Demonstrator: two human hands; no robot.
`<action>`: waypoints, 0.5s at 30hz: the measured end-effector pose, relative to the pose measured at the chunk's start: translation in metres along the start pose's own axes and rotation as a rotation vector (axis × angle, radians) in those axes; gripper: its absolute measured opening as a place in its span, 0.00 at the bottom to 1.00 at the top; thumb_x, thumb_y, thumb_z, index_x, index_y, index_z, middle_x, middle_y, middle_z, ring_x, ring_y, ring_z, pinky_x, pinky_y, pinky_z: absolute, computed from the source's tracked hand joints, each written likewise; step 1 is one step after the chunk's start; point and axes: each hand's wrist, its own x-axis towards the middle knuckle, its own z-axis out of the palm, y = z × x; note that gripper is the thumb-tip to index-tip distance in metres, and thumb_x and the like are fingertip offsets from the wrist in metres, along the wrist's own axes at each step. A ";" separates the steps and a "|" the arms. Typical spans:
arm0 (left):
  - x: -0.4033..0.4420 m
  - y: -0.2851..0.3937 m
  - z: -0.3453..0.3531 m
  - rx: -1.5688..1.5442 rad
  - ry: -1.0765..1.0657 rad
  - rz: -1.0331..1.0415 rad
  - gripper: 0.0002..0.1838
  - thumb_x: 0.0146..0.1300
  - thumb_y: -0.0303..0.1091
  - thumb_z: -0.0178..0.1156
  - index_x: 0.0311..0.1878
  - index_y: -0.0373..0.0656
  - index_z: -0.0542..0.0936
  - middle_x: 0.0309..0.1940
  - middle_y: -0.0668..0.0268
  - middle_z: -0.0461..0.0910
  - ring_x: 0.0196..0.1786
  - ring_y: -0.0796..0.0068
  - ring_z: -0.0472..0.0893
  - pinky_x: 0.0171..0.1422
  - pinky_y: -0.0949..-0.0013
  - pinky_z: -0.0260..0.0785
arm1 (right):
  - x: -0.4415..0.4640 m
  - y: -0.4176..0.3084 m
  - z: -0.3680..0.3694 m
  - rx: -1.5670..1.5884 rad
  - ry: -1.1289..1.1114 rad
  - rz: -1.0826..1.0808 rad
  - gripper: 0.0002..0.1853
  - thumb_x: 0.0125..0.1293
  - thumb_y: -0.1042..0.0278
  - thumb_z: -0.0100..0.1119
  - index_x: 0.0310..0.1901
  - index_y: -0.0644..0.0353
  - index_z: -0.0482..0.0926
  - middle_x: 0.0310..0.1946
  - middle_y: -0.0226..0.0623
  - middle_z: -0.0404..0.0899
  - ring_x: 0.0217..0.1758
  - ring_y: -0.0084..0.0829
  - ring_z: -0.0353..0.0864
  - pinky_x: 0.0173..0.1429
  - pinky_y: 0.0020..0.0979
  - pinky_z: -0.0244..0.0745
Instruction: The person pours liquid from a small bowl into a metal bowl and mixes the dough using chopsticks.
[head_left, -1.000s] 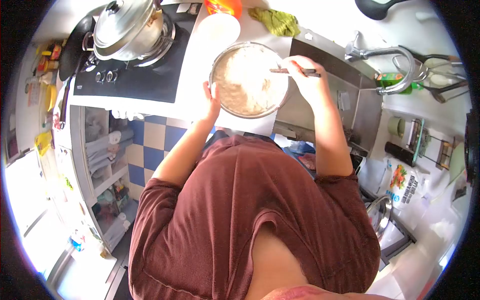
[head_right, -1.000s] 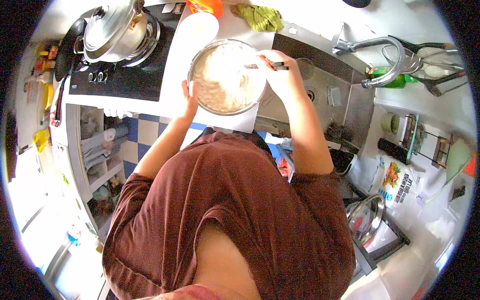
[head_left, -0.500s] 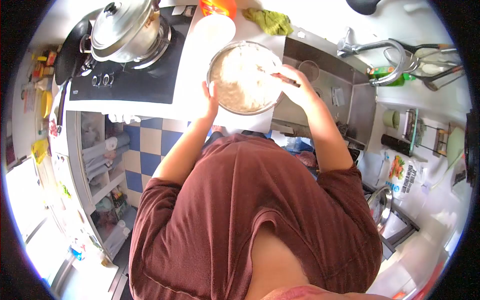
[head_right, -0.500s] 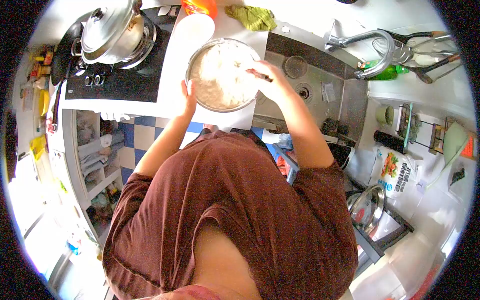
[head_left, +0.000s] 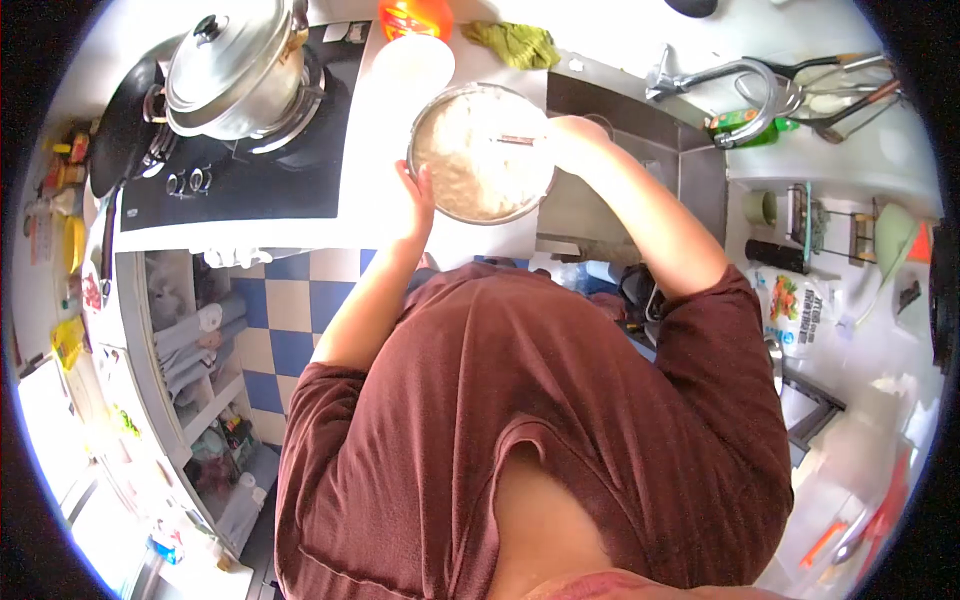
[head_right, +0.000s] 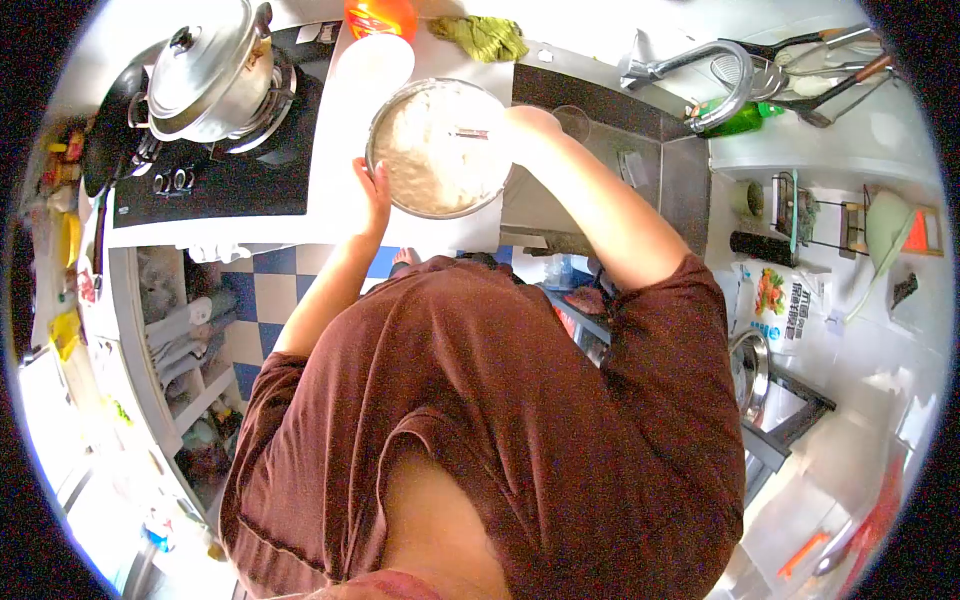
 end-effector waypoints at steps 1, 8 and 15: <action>0.001 -0.001 -0.001 0.004 0.014 0.015 0.18 0.62 0.46 0.49 0.43 0.38 0.69 0.29 0.55 0.73 0.34 0.58 0.74 0.41 0.58 0.65 | 0.002 -0.002 -0.002 -0.038 -0.041 0.018 0.10 0.53 0.65 0.48 0.32 0.58 0.78 0.29 0.44 0.79 0.36 0.42 0.79 0.39 0.39 0.73; -0.007 0.014 -0.032 -0.573 -0.369 -0.414 0.23 0.64 0.38 0.47 0.59 0.38 0.58 0.23 0.61 0.76 0.21 0.74 0.74 0.25 0.74 0.65 | -0.015 -0.008 -0.027 -0.434 0.178 -0.115 0.12 0.58 0.64 0.44 0.31 0.58 0.79 0.28 0.43 0.79 0.33 0.40 0.80 0.37 0.38 0.75; -0.016 0.004 -0.028 -0.702 -0.521 -0.425 0.31 0.65 0.36 0.44 0.67 0.38 0.44 0.23 0.62 0.77 0.18 0.79 0.74 0.22 0.77 0.64 | -0.052 -0.025 0.011 0.115 0.032 -0.103 0.15 0.58 0.57 0.47 0.36 0.57 0.79 0.31 0.45 0.78 0.36 0.41 0.78 0.43 0.35 0.71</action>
